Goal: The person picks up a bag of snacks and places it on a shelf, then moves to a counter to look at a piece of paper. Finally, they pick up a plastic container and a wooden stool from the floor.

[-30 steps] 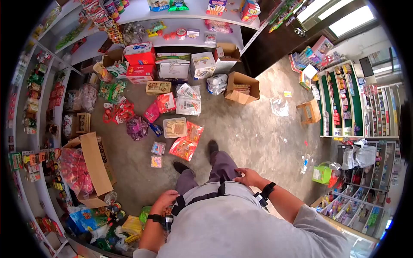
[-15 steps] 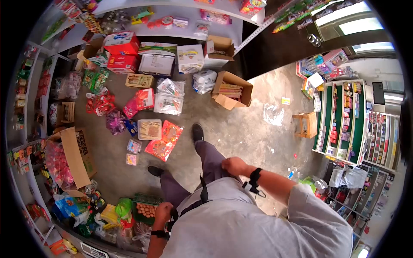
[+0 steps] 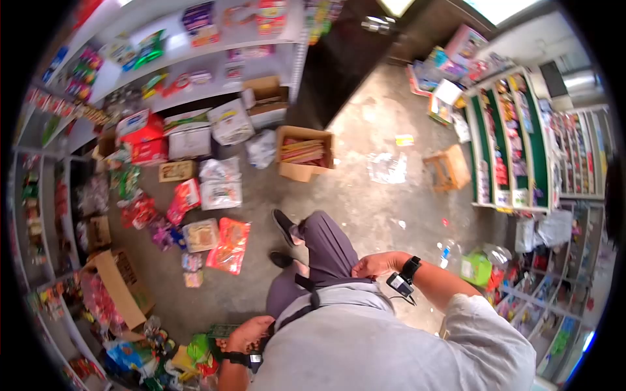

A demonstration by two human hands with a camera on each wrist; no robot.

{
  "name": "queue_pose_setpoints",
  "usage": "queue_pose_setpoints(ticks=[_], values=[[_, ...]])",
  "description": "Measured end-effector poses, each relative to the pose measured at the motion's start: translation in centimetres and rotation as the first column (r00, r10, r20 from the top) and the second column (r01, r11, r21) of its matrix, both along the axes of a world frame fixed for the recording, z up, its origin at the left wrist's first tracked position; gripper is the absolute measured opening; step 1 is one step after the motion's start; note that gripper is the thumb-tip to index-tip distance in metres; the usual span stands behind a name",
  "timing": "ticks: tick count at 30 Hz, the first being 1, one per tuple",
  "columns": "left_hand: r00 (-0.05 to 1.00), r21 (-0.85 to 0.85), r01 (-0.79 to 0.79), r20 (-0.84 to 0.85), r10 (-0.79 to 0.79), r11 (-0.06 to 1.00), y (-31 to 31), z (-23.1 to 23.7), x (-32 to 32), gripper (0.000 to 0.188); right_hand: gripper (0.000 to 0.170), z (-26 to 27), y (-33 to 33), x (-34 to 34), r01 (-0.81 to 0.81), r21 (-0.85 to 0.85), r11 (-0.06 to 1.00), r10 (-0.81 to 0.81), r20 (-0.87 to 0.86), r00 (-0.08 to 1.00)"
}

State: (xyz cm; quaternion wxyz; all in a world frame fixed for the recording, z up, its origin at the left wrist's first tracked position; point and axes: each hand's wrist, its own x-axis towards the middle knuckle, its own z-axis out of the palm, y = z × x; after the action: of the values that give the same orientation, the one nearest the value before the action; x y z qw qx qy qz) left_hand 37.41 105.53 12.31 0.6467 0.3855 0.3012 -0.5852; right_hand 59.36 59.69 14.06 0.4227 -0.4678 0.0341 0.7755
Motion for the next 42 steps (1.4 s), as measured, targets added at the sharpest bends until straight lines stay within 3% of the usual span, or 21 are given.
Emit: queue_pose_setpoints(ticks=[1, 3, 4, 5, 8, 11, 13, 14, 15, 17, 18, 20, 21, 24, 25, 27, 32, 35, 38, 39, 42], values=[[1.000, 0.050, 0.001, 0.028, -0.003, 0.999, -1.7, 0.3, 1.0, 0.018, 0.012, 2.0, -2.3, -0.2, 0.098, -0.095, 0.991, -0.106, -0.078, 0.991], [0.989, 0.095, 0.135, 0.049, -0.140, 0.986, -5.3, 3.2, 4.8, 0.014, 0.011, 0.7, -7.9, -1.3, 0.305, -0.072, 0.949, -0.312, -0.126, 0.942], [0.981, 0.193, 0.188, -0.080, -0.176, 0.963, -6.8, 3.5, 6.4, 0.013, 0.010, 0.7, -9.7, -0.8, 0.345, -0.131, 0.930, -0.358, -0.102, 0.928], [0.987, 0.194, 0.130, 0.066, -0.145, 0.972, -8.0, 3.5, 7.1, 0.013, 0.010, 1.1, -11.6, 0.4, 0.381, -0.149, 0.913, -0.396, -0.088, 0.914], [0.992, 0.172, 0.109, 0.046, -0.118, 0.979, -14.3, 4.3, 12.6, 0.018, 0.022, -1.8, -19.5, 5.1, 0.399, -0.229, 0.888, -0.416, -0.029, 0.909], [0.990, 0.248, 0.142, -0.061, -0.131, 0.958, -21.7, 2.8, 16.5, 0.022, 0.025, -9.2, -33.5, 9.6, 0.649, -0.342, 0.680, -0.619, 0.208, 0.757], [0.971, 0.409, 0.226, -0.166, -0.172, 0.884, -26.0, -1.6, 18.6, 0.024, 0.025, -16.5, -45.3, 12.7, 0.745, -0.464, 0.478, -0.628, 0.412, 0.660], [0.965, 0.487, 0.255, -0.181, -0.189, 0.835, -28.6, -2.5, 19.7, 0.023, 0.024, -22.0, -52.1, 12.7, 0.843, -0.420, 0.335, -0.658, 0.536, 0.529], [0.956, 0.552, 0.292, -0.192, -0.222, 0.781, -31.4, -2.8, 20.8, 0.023, 0.023, -25.9, -58.7, 13.7, 0.756, -0.490, 0.434, -0.433, 0.623, 0.652], [0.932, 0.657, 0.360, -0.217, -0.291, 0.662, -36.7, -2.7, 22.6, 0.023, 0.029, -32.0, -69.1, 14.0, 0.817, -0.564, 0.123, -0.470, 0.692, 0.548], [0.915, 0.682, 0.396, -0.236, -0.328, 0.615, -39.6, -3.3, 23.7, 0.023, 0.034, -34.1, -73.1, 14.7, 0.847, -0.527, -0.063, -0.568, 0.717, 0.403], [0.883, 0.708, 0.459, -0.298, -0.362, 0.537, -45.6, -4.6, 25.4, 0.022, 0.045, -38.0, -79.4, 16.7, 0.813, -0.492, -0.310, -0.690, 0.705, 0.163], [0.876, 0.716, 0.472, -0.313, -0.368, 0.514, -48.5, -5.9, 26.6, 0.022, 0.050, -39.9, -81.8, 18.3, 0.797, -0.467, -0.384, -0.703, 0.707, 0.076], [0.852, 0.721, 0.510, -0.347, -0.392, 0.470, -55.3, -9.9, 30.0, 0.022, 0.073, -45.0, -86.2, 23.1, 0.747, -0.348, -0.567, -0.692, 0.692, -0.203], [0.845, 0.720, 0.520, -0.356, -0.399, 0.459, -57.1, -11.1, 30.9, 0.022, 0.088, -46.8, -87.4, 24.6, 0.747, -0.290, -0.598, -0.689, 0.663, -0.294], [0.830, 0.718, 0.542, -0.377, -0.410, 0.438, -59.7, -12.7, 32.4, 0.022, 0.099, -50.6, -88.8, 26.7, 0.706, -0.167, -0.688, -0.634, 0.612, -0.473], [0.805, 0.718, 0.581, -0.436, -0.403, 0.384, -61.6, -13.5, 33.8, 0.022, 0.128, -56.1, -91.4, 31.6, 0.423, -0.108, -0.900, -0.423, 0.456, -0.783], [0.804, 0.725, 0.587, -0.472, -0.361, 0.360, -61.7, -12.8, 33.4, 0.022, 0.123, -60.2, -93.9, 32.9, 0.340, -0.095, -0.936, -0.353, 0.244, -0.903], [0.796, 0.720, 0.604, -0.520, -0.310, 0.342, -61.1, -11.4, 32.9, 0.022, 0.103, -61.4, -94.3, 35.2, 0.203, -0.022, -0.979, -0.202, 0.244, -0.948], [0.789, 0.717, 0.613, -0.535, -0.301, 0.331, -60.4, -10.5, 32.6, 0.023, 0.094, -61.8, -94.1, 35.5, 0.199, 0.084, -0.976, -0.179, 0.203, -0.963], [0.752, 0.694, 0.659, -0.599, -0.275, 0.289, -58.5, -5.8, 31.2, 0.023, 0.079, -61.9, -94.1, 33.2, 0.239, 0.035, -0.970, -0.227, 0.204, -0.952]])
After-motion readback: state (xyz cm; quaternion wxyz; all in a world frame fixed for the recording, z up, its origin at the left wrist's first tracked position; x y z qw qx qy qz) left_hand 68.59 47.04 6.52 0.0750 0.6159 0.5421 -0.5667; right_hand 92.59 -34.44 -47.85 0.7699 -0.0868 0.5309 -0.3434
